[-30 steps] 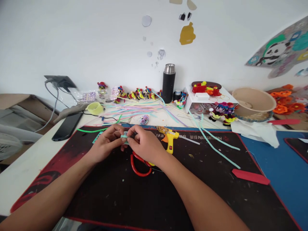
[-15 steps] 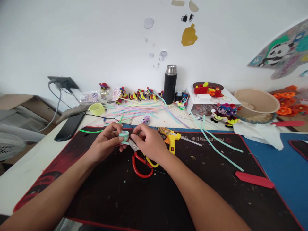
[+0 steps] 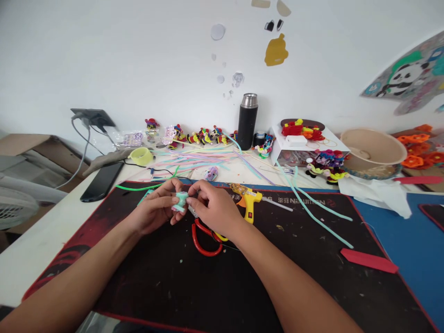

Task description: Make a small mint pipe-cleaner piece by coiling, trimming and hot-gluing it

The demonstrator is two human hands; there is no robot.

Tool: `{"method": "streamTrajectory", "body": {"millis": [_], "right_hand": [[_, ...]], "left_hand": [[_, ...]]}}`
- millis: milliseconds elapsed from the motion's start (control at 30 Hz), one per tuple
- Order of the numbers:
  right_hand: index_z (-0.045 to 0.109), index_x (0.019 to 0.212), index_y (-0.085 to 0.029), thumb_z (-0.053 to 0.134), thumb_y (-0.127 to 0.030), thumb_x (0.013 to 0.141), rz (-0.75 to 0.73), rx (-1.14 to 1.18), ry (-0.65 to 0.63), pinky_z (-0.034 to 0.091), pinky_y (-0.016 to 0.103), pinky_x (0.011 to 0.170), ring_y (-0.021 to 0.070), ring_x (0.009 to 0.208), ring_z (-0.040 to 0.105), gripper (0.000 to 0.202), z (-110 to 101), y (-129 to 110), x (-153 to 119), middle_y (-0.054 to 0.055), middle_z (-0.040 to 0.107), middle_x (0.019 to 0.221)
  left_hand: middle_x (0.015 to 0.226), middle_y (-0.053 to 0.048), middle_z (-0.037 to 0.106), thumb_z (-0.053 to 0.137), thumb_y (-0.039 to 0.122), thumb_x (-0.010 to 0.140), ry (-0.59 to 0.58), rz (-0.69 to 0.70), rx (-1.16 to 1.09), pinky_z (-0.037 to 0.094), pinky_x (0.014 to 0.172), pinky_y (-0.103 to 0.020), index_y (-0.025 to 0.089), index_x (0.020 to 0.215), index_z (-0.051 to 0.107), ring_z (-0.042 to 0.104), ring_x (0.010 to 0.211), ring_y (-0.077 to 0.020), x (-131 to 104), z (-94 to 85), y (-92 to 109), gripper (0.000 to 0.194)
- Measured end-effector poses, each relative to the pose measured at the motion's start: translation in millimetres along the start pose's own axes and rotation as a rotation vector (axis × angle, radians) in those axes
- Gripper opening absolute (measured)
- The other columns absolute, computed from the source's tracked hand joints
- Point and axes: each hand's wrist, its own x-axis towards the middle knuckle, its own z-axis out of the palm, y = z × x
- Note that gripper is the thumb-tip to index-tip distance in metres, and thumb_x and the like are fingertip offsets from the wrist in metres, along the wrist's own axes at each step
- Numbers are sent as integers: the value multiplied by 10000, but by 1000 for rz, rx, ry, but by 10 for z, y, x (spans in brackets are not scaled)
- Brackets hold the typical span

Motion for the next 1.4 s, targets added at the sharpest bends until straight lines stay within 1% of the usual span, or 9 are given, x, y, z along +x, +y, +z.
{"method": "streamTrajectory", "body": {"millis": [100,200,433,633,800,967,1067,1267,1400], "right_hand": [[593,974,-239,643,-282,969,8,-3,-11,325,270,583,129,553,470,66,5,-8,-6,-86,514,601],[589,984,-236,642,-288,974,10,-1,-2,341,270,595,133,568,494,75,14,-6,-9,-77,551,624],[616,1008,-235,627,-288,983,29,-32,21,328,272,583,134,542,481,60,35,39,1,-78,551,604],[608,953,-232,616,-287,984,66,-12,-1,295,271,551,129,521,442,63,73,32,-10,-77,539,579],[604,971,-235,605,-283,991,66,-3,-6,294,271,555,133,532,448,53,82,38,-10,-69,561,601],[605,970,-238,603,-282,994,58,-5,-1,288,270,551,134,530,440,49,81,52,-6,-76,518,583],[611,973,-236,608,-276,992,65,-1,0,296,269,543,132,530,449,44,80,53,-5,-72,525,586],[611,1000,-225,606,-305,1002,138,105,-2,336,241,499,109,479,497,81,79,59,1,-64,588,626],[627,1050,-215,596,-343,1018,194,242,5,351,222,430,89,394,465,136,62,62,15,-80,560,588]], "left_hand": [[729,-30,756,722,183,893,-19,-47,-32,533,463,-187,218,1001,538,718,574,-167,-2,-17,10,216],[720,-29,751,725,181,887,-11,-56,-50,533,463,-184,217,995,537,711,570,-162,2,-15,16,219],[736,-25,747,769,219,882,49,-23,-19,552,476,-190,218,991,550,707,572,-157,22,18,-3,244],[744,10,717,786,231,882,93,6,1,562,483,-200,225,1028,563,706,576,-152,20,11,-26,266],[746,9,711,787,240,887,89,18,31,562,492,-200,225,1052,571,703,590,-150,19,12,-24,273],[747,-4,719,793,257,889,90,46,65,557,497,-196,218,1012,581,694,597,-146,19,20,-28,248],[747,1,720,802,253,882,100,60,70,558,497,-191,220,1005,581,689,598,-140,22,14,-37,255],[757,1,725,807,254,878,108,89,97,565,501,-194,220,1019,573,694,608,-143,37,3,-39,275],[744,8,715,799,257,889,113,86,104,568,498,-196,218,1022,569,696,603,-142,36,7,-43,268]]}}
